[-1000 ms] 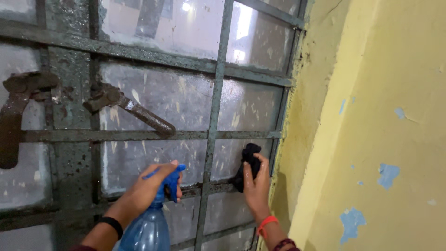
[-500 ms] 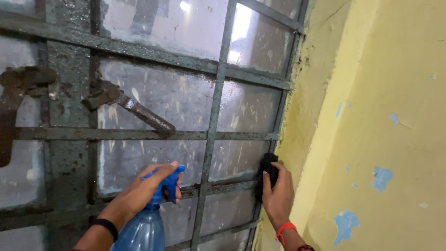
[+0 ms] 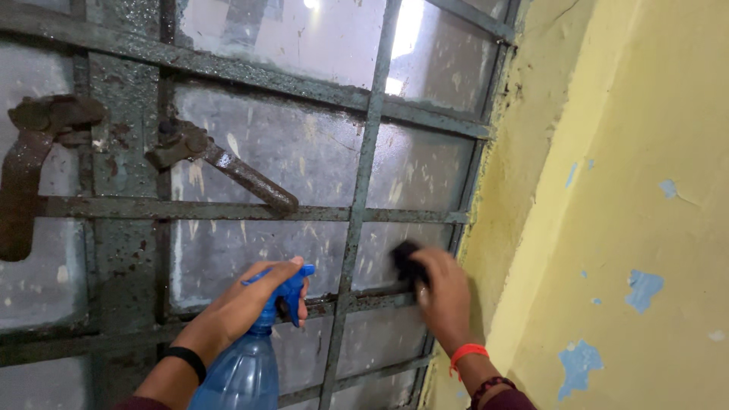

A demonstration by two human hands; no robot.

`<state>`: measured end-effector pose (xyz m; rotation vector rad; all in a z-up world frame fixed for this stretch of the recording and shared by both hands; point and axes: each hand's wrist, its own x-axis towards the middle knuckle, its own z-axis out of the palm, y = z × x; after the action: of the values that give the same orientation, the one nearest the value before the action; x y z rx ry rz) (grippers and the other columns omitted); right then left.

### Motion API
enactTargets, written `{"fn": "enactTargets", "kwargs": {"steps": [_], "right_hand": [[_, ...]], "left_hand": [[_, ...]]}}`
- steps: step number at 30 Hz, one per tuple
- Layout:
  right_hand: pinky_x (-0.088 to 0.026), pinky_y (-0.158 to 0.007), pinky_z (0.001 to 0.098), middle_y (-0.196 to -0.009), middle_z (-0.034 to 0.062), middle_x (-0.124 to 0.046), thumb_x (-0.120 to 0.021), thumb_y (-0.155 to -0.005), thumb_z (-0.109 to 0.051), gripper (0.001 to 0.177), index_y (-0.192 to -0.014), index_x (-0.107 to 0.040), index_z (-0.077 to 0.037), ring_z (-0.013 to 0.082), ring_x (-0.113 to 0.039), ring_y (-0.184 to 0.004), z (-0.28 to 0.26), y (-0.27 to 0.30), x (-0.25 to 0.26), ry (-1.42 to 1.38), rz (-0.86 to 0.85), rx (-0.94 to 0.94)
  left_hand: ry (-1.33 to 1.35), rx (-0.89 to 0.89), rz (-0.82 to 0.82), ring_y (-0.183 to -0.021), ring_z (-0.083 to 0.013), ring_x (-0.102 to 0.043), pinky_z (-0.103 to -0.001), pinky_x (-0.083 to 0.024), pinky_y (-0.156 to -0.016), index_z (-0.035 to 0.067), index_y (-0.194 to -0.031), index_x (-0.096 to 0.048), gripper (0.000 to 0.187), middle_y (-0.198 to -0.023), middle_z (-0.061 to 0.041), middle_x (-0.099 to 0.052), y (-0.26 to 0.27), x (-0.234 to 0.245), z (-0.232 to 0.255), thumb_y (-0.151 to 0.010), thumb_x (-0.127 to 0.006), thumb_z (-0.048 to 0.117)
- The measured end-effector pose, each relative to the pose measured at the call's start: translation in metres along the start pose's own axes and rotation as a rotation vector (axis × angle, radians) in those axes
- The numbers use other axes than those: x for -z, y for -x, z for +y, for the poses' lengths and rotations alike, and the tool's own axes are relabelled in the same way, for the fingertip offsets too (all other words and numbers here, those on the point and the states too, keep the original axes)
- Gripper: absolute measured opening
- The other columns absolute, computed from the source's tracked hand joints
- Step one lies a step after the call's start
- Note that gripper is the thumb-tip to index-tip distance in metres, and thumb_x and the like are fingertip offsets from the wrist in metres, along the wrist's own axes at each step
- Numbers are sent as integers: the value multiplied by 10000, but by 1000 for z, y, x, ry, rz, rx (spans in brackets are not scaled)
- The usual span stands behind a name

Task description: The person sprays a cleaning solution onto a multi-pane window and wipes each pane with a black cloth. The person works systematically across the window surface, spraying and wiping repeatedly to remove dirt and residue.

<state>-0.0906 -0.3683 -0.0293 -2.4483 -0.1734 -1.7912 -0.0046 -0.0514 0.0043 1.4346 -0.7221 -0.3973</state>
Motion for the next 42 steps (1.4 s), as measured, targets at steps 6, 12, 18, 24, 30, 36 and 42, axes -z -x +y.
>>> {"fn": "enactTargets", "kwargs": {"steps": [6,12,18,24,30,36,42], "right_hand": [[-458,-1017,447,-1215,162,-607,-696,-833,17,422,-1233,-603,-85,384,-585,-1172,-24,-8,-9,-75,167,-235],[-460,-953,463,-1243,131,-636,-771,-660,11,570,-1198,-632,-119,381,-589,-1124,-37,-24,-3,-21,-89,126],[-491,-954,439,-1242,101,-643,-731,-646,51,598,-1205,-675,-155,352,-607,-1140,-39,-18,-9,-34,-50,157],[-488,-926,432,-1218,75,-661,-743,-634,31,602,-1191,-687,-190,333,-620,-1119,-13,-26,14,73,-176,233],[-498,-960,437,-1269,115,-613,-719,-638,47,636,-1238,-653,-154,366,-598,-1154,-33,-29,1,-21,-89,211],[-490,-940,437,-1238,76,-641,-758,-660,9,588,-1212,-671,-176,342,-610,-1124,-33,-35,6,-1,-247,332],[-515,-928,428,-1257,113,-594,-753,-752,-16,514,-1230,-623,-154,376,-600,-1156,-50,-15,-16,-109,0,31]], "left_hand": [[40,11,9,-673,-237,-709,-360,-558,-705,10,-890,-669,487,-717,-140,-715,1,-2,2,-928,-572,486],[16,16,32,-657,-244,-709,-362,-542,-684,-1,-890,-676,493,-709,-149,-722,7,-5,6,-916,-576,481],[6,32,56,-668,-235,-708,-355,-551,-696,11,-891,-679,490,-711,-130,-716,9,-6,7,-924,-574,489],[-36,-4,19,-672,-226,-713,-344,-545,-693,14,-868,-678,509,-704,-134,-729,5,-5,5,-930,-554,503],[-10,-6,4,-666,-233,-706,-349,-556,-692,15,-858,-670,499,-702,-141,-722,5,-5,5,-936,-550,493],[16,-3,33,-666,-239,-702,-354,-549,-689,3,-865,-667,496,-706,-144,-717,7,-6,1,-936,-564,483],[11,-19,31,-677,-234,-705,-352,-554,-695,13,-871,-673,488,-719,-139,-722,4,-7,3,-944,-550,479]]}}
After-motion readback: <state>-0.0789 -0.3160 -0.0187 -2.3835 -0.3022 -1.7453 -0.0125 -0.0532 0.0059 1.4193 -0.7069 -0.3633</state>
